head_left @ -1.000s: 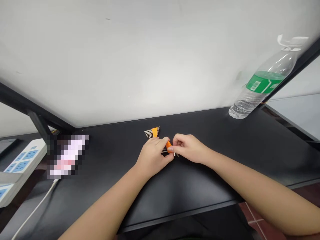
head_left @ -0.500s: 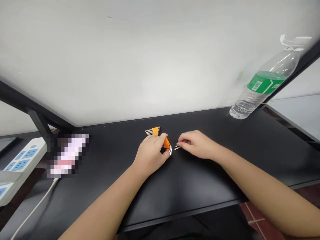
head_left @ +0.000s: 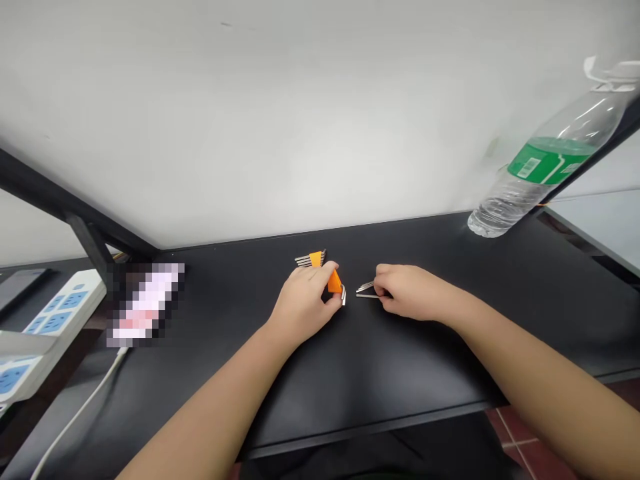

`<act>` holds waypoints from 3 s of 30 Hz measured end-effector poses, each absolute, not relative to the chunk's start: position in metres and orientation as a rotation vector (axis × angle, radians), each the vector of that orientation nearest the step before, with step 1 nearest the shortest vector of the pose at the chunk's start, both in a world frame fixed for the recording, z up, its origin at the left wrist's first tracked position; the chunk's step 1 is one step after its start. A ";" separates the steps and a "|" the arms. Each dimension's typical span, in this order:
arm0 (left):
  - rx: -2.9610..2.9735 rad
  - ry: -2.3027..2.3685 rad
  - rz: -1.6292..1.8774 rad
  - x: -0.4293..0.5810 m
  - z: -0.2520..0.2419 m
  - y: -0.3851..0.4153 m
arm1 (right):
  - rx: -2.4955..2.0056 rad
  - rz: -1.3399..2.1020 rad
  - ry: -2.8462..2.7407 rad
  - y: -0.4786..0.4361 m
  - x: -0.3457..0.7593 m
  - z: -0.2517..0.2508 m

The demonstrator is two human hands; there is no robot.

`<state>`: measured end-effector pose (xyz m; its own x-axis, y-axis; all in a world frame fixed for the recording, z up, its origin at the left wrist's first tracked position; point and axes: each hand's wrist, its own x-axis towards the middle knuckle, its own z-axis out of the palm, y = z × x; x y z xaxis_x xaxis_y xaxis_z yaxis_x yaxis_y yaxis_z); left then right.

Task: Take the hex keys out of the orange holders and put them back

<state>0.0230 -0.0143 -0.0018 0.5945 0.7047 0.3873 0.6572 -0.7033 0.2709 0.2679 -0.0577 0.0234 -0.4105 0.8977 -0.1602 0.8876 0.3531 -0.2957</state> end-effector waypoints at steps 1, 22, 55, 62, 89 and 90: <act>2.719 1.158 0.727 0.023 -0.002 -0.014 | -1.690 0.552 -2.578 -0.060 0.265 0.025; 2.675 1.090 0.711 0.024 -0.004 -0.012 | -1.367 0.816 -2.188 -0.061 0.262 0.030; 2.759 1.066 0.667 0.028 0.003 -0.017 | -1.493 0.750 -2.065 -0.050 0.263 0.017; 2.730 1.121 0.641 0.023 0.002 -0.013 | -1.676 0.492 -2.454 -0.048 0.283 0.016; 2.722 1.138 0.533 0.025 -0.003 -0.013 | -1.531 0.762 -2.249 -0.060 0.265 0.030; 2.723 1.133 0.538 0.025 -0.003 -0.013 | -1.505 0.805 -2.189 -0.060 0.264 0.031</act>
